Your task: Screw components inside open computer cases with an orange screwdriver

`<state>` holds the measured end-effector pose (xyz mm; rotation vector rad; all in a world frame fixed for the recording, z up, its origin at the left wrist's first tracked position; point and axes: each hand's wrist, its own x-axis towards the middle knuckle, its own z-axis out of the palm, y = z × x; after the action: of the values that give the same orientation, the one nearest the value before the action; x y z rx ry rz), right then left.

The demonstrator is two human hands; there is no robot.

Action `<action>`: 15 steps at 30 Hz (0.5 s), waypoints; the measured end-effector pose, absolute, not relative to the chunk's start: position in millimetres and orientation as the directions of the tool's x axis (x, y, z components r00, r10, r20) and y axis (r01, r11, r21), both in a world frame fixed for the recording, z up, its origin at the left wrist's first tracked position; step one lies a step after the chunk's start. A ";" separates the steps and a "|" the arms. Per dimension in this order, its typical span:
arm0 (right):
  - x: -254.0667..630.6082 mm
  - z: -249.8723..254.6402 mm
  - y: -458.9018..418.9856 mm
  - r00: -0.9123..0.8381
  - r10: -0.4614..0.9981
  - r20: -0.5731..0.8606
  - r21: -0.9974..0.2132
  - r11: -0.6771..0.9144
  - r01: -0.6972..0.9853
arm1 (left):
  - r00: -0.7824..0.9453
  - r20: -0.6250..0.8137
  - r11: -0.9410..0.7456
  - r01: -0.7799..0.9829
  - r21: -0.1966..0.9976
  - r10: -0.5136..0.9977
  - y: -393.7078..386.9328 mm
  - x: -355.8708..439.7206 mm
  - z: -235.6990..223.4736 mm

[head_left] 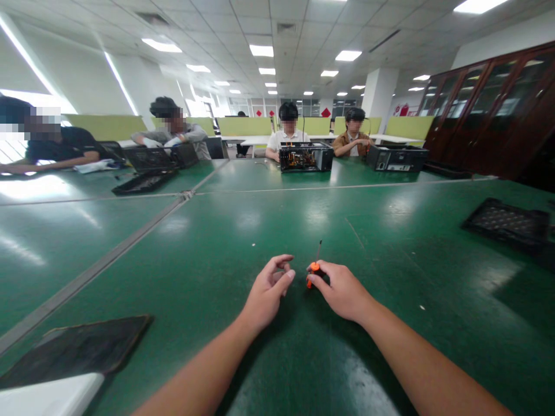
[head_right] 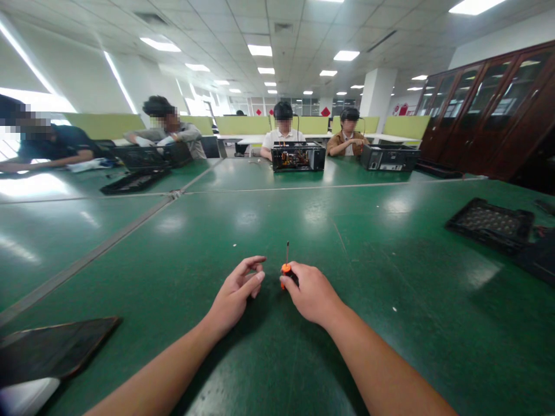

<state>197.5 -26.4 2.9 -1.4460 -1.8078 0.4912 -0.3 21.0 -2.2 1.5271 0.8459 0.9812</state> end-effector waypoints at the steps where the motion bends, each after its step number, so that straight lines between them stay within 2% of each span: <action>1: 197.4 2.8 -26.5 -0.075 0.946 0.315 -0.700 0.285 0.655 | 0.405 0.144 -0.164 0.015 0.986 0.903 20.8 -0.2 -1.7; 9: 197.2 9.6 -28.0 -0.041 0.939 0.341 -0.710 0.286 0.644 | 0.411 0.142 -0.160 0.011 0.987 0.901 20.5 0.6 0.4; 15: 195.1 4.6 -28.8 -0.086 0.949 0.304 -0.701 0.284 0.654 | 0.412 0.143 -0.163 0.013 0.987 0.900 20.8 0.4 -0.2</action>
<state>195.1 -28.8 4.6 -1.4474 -1.8190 0.5079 0.4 20.8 -0.2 1.5280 0.8430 0.9738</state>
